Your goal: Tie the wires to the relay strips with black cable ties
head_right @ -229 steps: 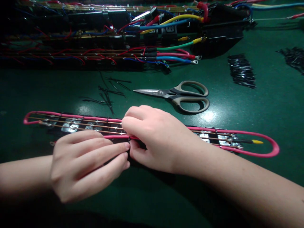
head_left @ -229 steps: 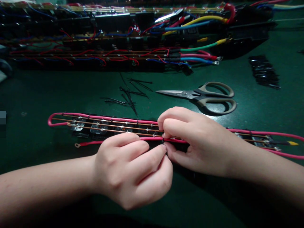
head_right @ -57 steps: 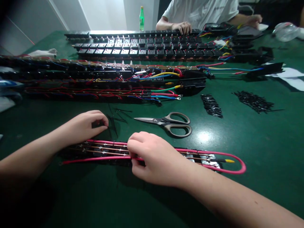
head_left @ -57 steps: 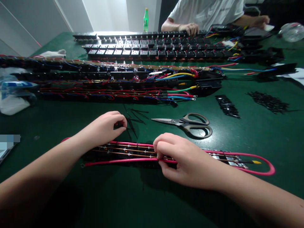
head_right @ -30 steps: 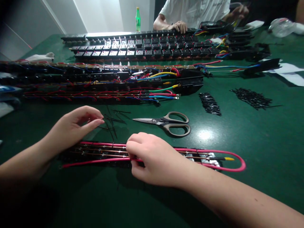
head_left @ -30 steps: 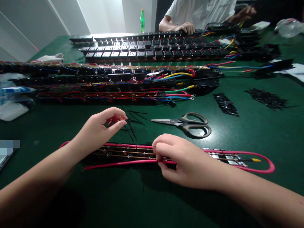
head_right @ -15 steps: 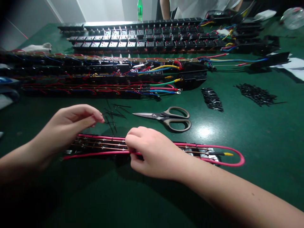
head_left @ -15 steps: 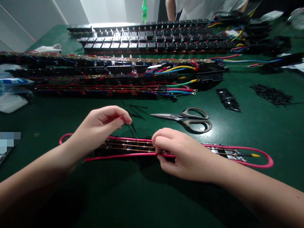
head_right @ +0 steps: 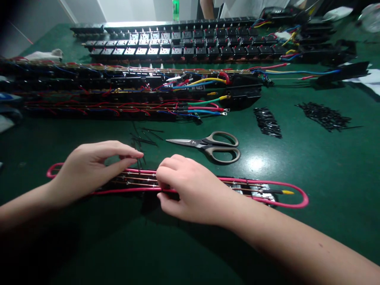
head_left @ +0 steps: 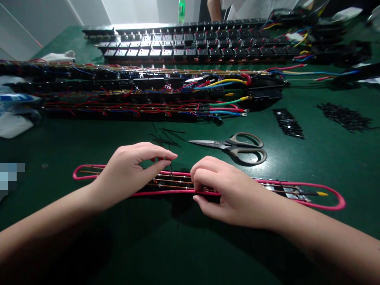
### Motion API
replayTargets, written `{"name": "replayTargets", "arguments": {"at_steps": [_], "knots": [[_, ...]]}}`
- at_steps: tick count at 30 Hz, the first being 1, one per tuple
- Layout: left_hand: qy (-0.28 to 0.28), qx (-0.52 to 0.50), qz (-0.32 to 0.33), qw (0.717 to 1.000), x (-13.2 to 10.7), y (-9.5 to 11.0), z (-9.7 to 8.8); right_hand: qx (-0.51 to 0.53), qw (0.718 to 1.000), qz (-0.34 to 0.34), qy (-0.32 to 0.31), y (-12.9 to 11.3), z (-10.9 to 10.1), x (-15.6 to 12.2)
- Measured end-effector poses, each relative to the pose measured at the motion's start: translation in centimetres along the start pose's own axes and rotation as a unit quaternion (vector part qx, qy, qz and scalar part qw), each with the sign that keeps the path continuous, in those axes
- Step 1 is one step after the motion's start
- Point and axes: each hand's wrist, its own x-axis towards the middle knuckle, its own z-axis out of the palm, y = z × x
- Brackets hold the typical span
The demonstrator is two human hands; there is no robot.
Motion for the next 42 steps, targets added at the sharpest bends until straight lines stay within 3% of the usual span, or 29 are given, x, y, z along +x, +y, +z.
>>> {"name": "replayTargets", "arguments": {"at_steps": [5, 8, 10, 14, 23, 28, 33, 42], "knots": [[-0.003, 0.074, 0.147, 0.986, -0.1, -0.3, 0.2, -0.002, 0.999, -0.004, 0.049, 0.1, 0.3, 0.0], [0.021, 0.162, 0.259, 0.952, -0.1, -0.4, 0.2, 0.001, 0.998, 0.021, 0.059, 0.1, 0.3, -0.1], [0.038, 0.227, 0.296, 0.927, -0.1, -0.3, 0.2, 0.010, 0.998, 0.029, 0.051, 0.0, 0.3, -0.1], [0.070, 0.283, 0.309, 0.905, -0.4, 0.2, 0.3, 0.033, 0.998, 0.037, 0.042, 0.0, 0.1, -0.1], [0.064, 0.335, 0.354, 0.871, -0.9, 0.7, 1.1, 0.066, 0.997, 0.026, 0.039, 0.3, -0.2, -0.1], [0.069, 0.305, 0.340, 0.887, -0.8, 0.7, 1.2, 0.105, 0.992, 0.033, 0.054, 0.5, -0.6, 0.1], [0.059, 0.251, 0.328, 0.909, -0.9, 0.7, 1.3, 0.149, 0.982, 0.081, 0.086, 0.6, -1.0, 0.4], [0.035, 0.232, 0.335, 0.913, -1.0, 1.0, 1.7, 0.215, 0.960, 0.144, 0.104, 0.6, -1.1, 0.5]]}}
